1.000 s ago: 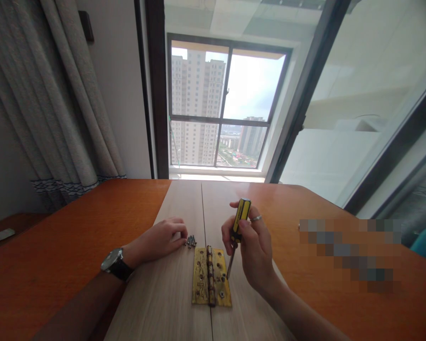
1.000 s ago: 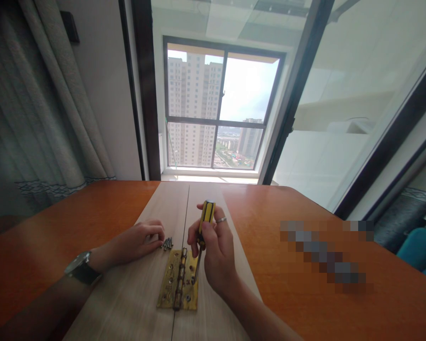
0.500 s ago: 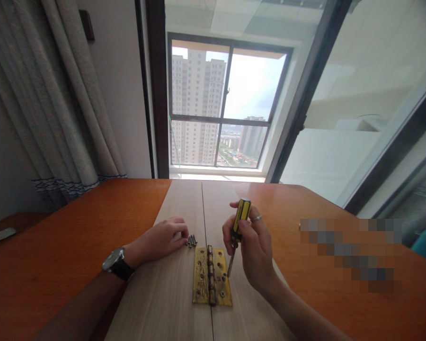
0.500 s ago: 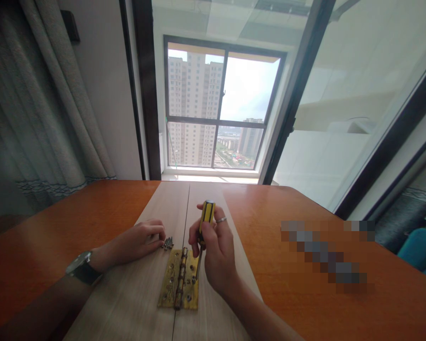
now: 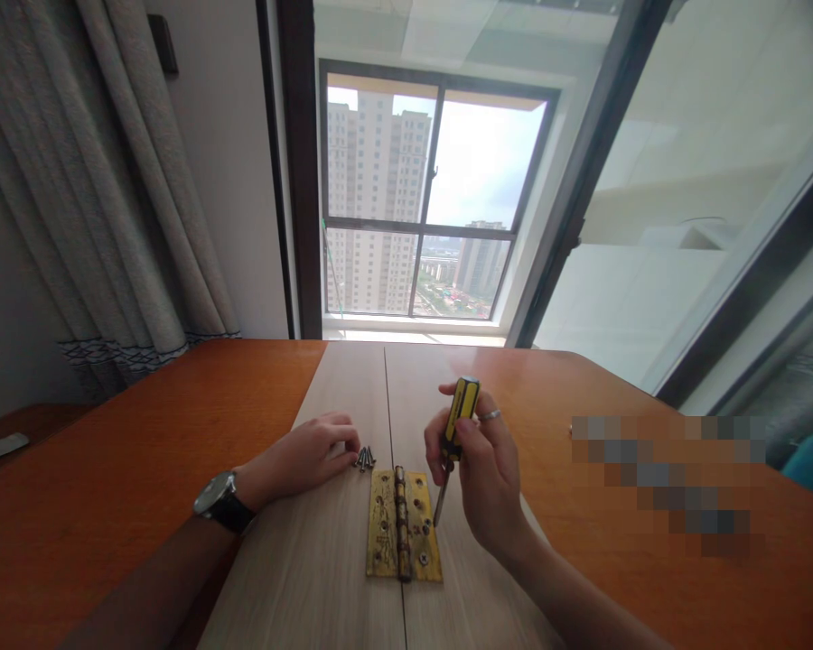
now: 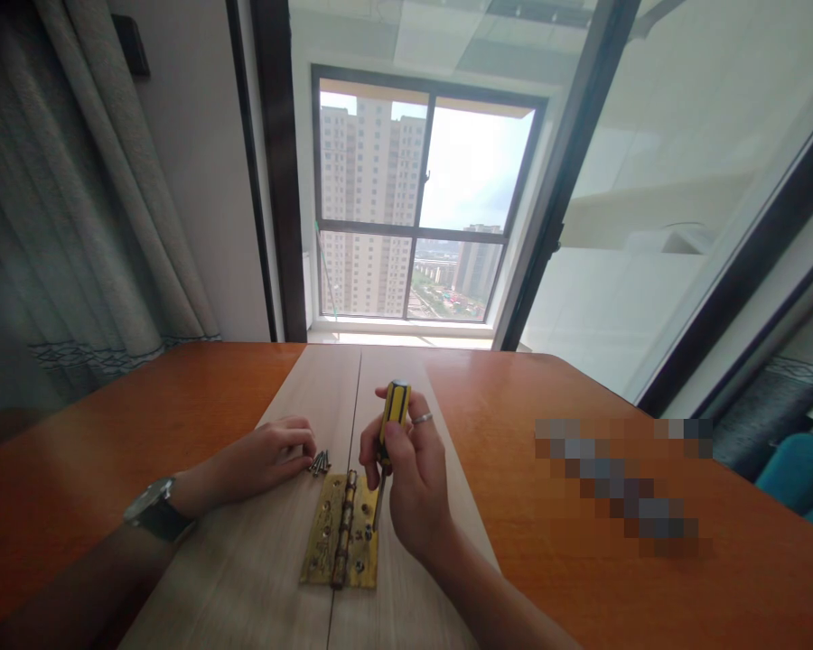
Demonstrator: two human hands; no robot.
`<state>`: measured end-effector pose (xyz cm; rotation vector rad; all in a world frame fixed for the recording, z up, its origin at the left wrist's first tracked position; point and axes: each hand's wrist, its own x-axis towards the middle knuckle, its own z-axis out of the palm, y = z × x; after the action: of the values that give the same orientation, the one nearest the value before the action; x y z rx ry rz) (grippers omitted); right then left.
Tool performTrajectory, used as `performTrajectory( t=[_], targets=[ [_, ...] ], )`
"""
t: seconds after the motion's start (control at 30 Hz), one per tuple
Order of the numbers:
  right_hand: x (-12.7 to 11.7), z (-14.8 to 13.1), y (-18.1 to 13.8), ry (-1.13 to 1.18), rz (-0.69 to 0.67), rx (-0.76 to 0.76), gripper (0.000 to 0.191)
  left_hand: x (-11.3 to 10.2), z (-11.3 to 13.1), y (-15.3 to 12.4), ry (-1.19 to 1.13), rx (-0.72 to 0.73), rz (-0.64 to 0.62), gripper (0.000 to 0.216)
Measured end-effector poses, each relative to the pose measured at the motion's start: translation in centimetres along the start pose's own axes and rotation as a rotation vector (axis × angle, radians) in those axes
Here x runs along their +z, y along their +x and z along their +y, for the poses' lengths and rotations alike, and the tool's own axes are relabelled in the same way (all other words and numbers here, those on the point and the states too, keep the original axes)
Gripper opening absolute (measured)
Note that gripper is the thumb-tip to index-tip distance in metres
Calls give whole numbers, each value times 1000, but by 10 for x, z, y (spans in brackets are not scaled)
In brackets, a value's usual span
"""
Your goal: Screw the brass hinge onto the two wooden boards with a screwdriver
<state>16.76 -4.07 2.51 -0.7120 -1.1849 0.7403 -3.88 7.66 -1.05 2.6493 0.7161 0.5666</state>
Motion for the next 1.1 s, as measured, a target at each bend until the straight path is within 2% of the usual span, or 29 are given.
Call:
performTrajectory(
  t=[0.37, 0.6, 1.1],
  targets=[
    [1, 1, 1, -14, -32, -31, 19, 0, 3, 1, 18, -14, 11, 13],
    [0, 2, -2, 57, -32, -62, 17, 1, 3, 2, 22, -11, 12, 13],
    [-1, 3, -3, 42, -71, -26, 17, 2, 4, 3, 45, -9, 13, 13]
  ],
)
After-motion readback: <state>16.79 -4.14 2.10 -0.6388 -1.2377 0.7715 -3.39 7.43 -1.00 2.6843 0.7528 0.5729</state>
